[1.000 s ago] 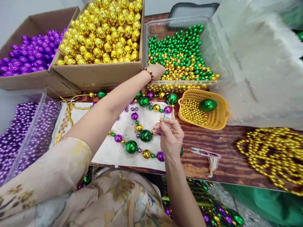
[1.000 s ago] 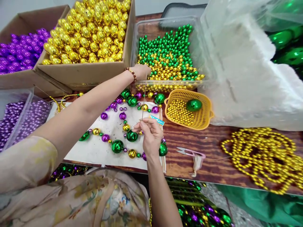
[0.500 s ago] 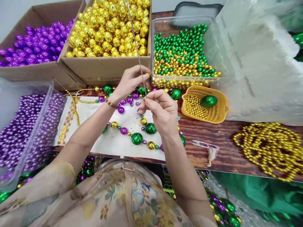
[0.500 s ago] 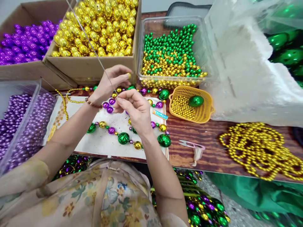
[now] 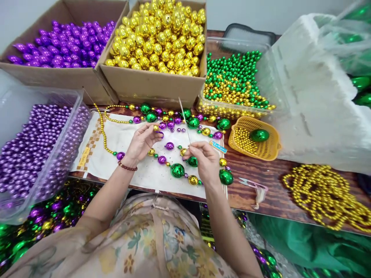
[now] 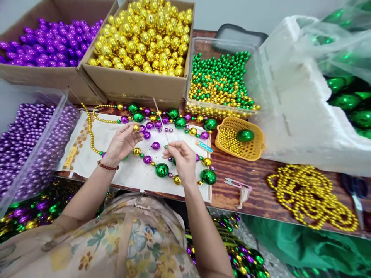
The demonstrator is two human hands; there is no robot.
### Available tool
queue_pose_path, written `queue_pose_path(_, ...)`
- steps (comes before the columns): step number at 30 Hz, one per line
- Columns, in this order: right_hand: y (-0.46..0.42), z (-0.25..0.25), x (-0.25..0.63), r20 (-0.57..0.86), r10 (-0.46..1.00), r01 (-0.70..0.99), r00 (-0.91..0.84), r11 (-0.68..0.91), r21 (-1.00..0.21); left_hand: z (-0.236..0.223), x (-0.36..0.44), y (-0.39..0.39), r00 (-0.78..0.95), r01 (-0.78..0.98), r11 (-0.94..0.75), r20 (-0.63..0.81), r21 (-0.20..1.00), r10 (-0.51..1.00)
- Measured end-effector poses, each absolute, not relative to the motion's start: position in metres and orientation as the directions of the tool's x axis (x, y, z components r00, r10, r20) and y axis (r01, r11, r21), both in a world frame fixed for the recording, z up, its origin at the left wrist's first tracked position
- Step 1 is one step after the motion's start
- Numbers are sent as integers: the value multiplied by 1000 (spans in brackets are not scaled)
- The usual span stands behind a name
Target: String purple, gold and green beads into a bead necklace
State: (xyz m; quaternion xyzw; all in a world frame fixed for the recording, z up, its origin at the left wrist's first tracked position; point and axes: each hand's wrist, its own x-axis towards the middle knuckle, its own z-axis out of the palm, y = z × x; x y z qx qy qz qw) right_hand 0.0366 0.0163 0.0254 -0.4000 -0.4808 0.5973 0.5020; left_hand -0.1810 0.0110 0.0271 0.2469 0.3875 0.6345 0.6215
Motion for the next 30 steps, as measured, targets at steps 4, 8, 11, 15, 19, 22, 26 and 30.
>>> queue_pose_path(4,-5,14,48,-64,980,-104,-189,-85,-991,20,-180,11,-107,-681,99,-232,726,967)
queue_pose_path(8,-18,9,49,-97,955,-26,-281,-108,-994,19,-180,14,-99,-751,100,-261,653,960)
queue_pose_path(11,-23,4,47,-88,955,7,-284,-90,-996,22,-180,14,-99,-771,110,-289,627,952)
queue_pose_path(15,-24,2,46,-77,960,24,-271,-73,-997,26,-179,13,-107,-779,111,-306,617,946)
queue_pose_path(19,-23,8,45,-69,961,42,-268,-60,-997,26,-180,14,-79,-788,122,-296,603,952)
queue_pose_path(22,-22,13,45,-68,960,57,-272,-54,-997,24,-181,15,-60,-786,128,-280,604,958)
queue_pose_path(26,-22,15,44,-73,959,79,-273,-54,-995,23,-182,15,-56,-757,148,-289,636,956)
queue_pose_path(30,-23,10,43,-99,956,57,-277,-86,-995,23,-184,15,-70,-713,141,-271,687,960)
